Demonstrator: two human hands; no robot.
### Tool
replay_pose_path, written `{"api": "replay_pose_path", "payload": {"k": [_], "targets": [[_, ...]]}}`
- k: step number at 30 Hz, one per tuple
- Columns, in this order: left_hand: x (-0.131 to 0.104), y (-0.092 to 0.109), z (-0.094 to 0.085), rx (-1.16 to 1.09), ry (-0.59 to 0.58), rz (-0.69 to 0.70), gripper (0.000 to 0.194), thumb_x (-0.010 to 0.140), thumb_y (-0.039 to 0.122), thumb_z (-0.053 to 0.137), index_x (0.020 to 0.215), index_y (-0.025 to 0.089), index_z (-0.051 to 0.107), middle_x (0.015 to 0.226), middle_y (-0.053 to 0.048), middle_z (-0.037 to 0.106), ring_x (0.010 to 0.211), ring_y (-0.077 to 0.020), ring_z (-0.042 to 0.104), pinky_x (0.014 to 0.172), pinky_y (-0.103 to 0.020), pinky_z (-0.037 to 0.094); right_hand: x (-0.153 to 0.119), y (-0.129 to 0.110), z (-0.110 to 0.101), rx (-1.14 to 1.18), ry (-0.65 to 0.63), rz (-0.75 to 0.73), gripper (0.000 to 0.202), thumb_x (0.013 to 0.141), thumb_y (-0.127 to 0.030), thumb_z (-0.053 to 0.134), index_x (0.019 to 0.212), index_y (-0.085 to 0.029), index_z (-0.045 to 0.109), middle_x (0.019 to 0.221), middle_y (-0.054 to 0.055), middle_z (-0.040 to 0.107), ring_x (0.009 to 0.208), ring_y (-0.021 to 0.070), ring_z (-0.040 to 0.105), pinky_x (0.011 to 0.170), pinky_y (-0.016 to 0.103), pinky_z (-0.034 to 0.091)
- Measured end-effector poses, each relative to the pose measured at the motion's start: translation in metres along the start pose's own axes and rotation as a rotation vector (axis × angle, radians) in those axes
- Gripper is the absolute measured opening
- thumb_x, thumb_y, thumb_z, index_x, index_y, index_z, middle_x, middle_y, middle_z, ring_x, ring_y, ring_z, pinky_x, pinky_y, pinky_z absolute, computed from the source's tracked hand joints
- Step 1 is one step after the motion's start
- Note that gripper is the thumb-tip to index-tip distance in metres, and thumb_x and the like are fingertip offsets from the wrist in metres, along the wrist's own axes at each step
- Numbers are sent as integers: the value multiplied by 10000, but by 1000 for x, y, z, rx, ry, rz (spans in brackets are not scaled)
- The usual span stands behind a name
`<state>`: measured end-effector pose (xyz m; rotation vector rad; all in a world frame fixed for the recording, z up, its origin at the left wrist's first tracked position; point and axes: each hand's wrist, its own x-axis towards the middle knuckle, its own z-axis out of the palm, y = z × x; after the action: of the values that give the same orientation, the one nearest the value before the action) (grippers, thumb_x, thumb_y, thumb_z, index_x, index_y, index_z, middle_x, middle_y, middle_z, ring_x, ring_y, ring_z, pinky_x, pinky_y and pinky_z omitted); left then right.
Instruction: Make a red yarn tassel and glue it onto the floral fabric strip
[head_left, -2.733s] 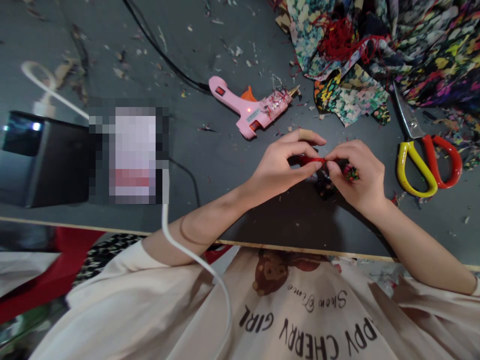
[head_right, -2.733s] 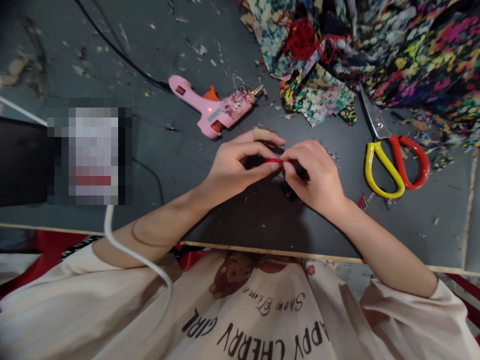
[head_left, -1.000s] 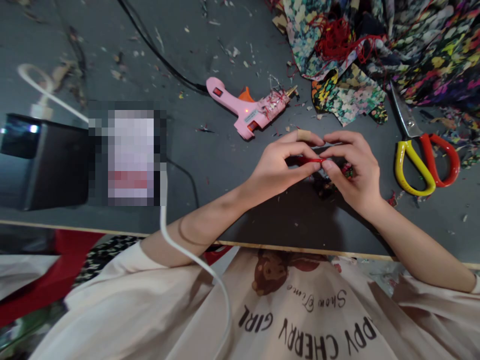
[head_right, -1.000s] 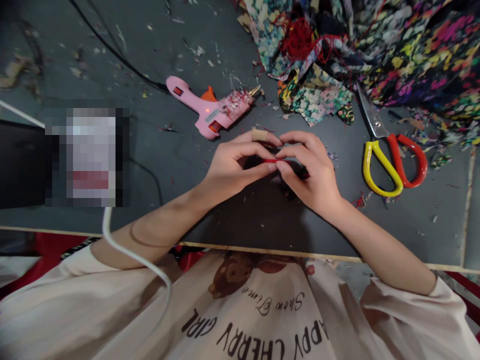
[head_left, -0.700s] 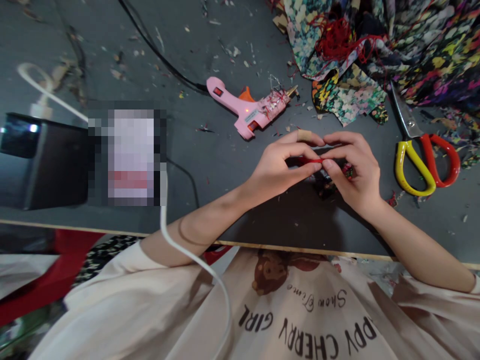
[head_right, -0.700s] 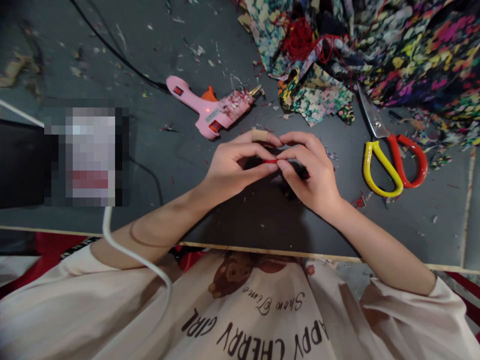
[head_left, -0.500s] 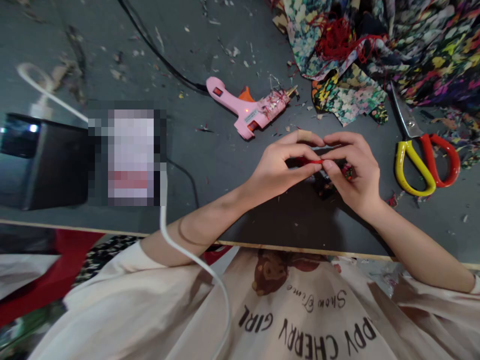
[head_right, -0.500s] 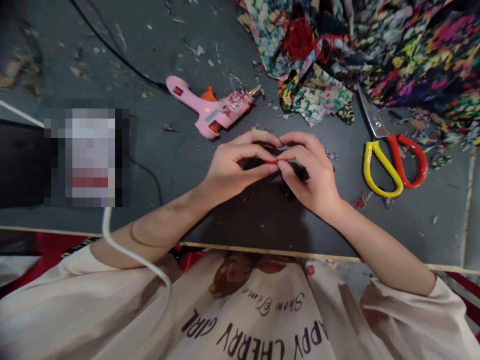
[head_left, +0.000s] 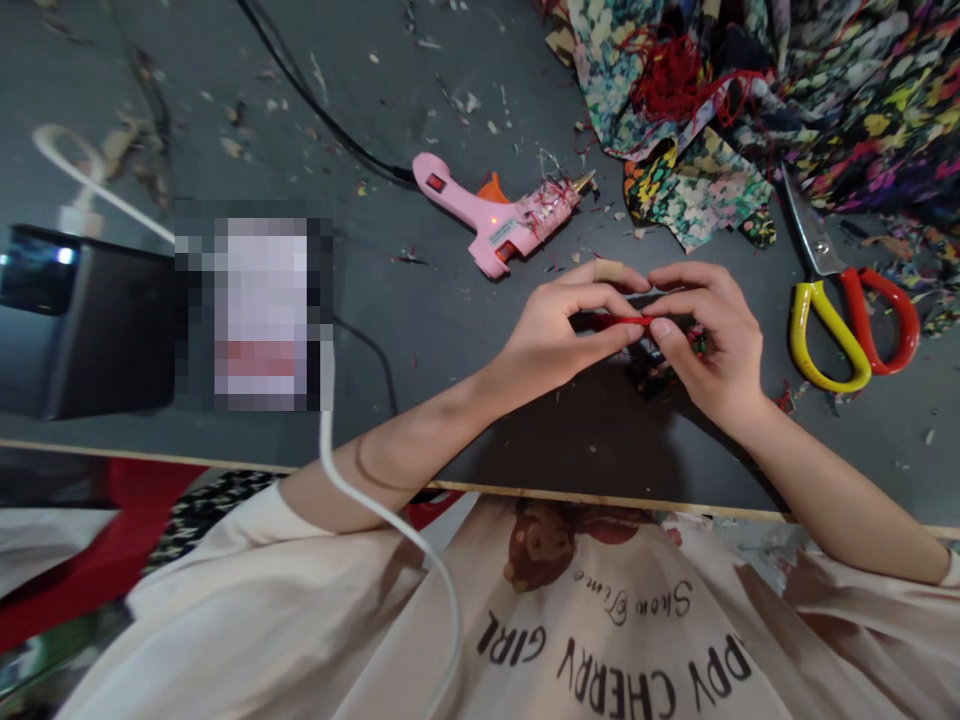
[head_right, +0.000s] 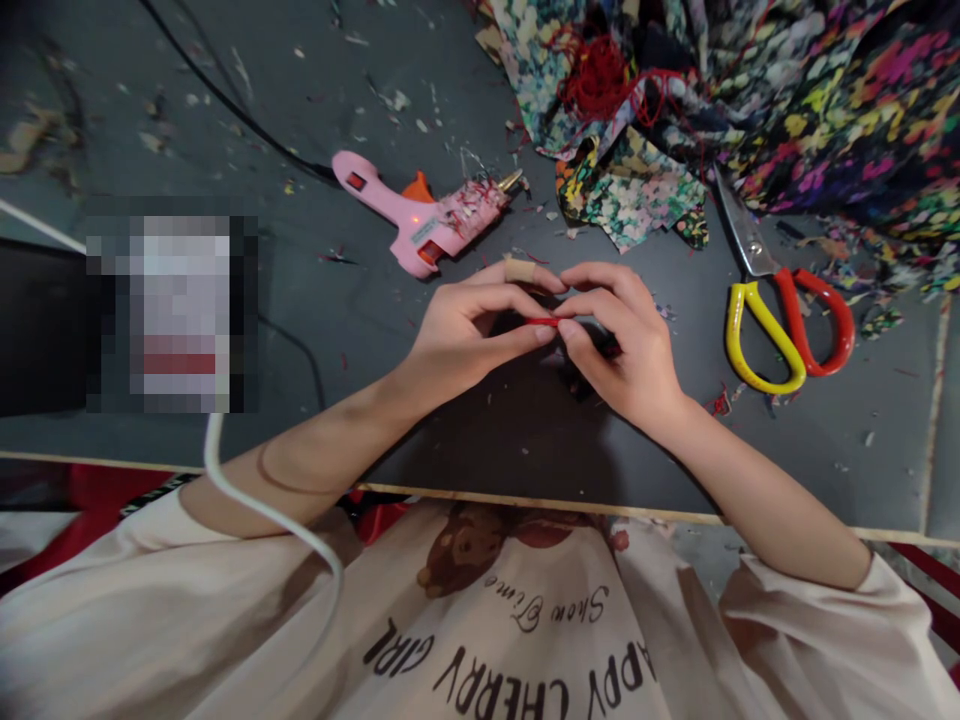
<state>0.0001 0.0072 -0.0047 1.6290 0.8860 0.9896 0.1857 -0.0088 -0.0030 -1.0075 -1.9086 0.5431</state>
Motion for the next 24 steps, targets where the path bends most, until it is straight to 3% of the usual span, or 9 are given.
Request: {"api": "replay_pose_path", "payload": {"k": [6,10,24], "targets": [[0,1,0,28,-7,-14,216,818,395,711,763,187,699,1092,-68,683,1055,-171,637,925,-302,512,0,0,0,-22,-10,1,73,883,-240,572,884,-232,645,1054,64,672,1005,209,649,878,425,521],[1,0,0,40,-11,-12,208,823,378,703,766,178,694,1099,-76,680,1035,-170,642,858,-281,523,0,-1,0,-33,-14,15,77,880,-228,569,869,-231,646,1055,62,675,997,208,653,874,427,525],[0,4,0,120,-23,-33,169,842,314,635,752,179,685,1099,-53,668,1012,-166,627,840,-280,515,0,-1,0,-26,-24,8,72,872,-212,578,846,-227,643,1061,63,668,994,205,648,861,421,530]]}}
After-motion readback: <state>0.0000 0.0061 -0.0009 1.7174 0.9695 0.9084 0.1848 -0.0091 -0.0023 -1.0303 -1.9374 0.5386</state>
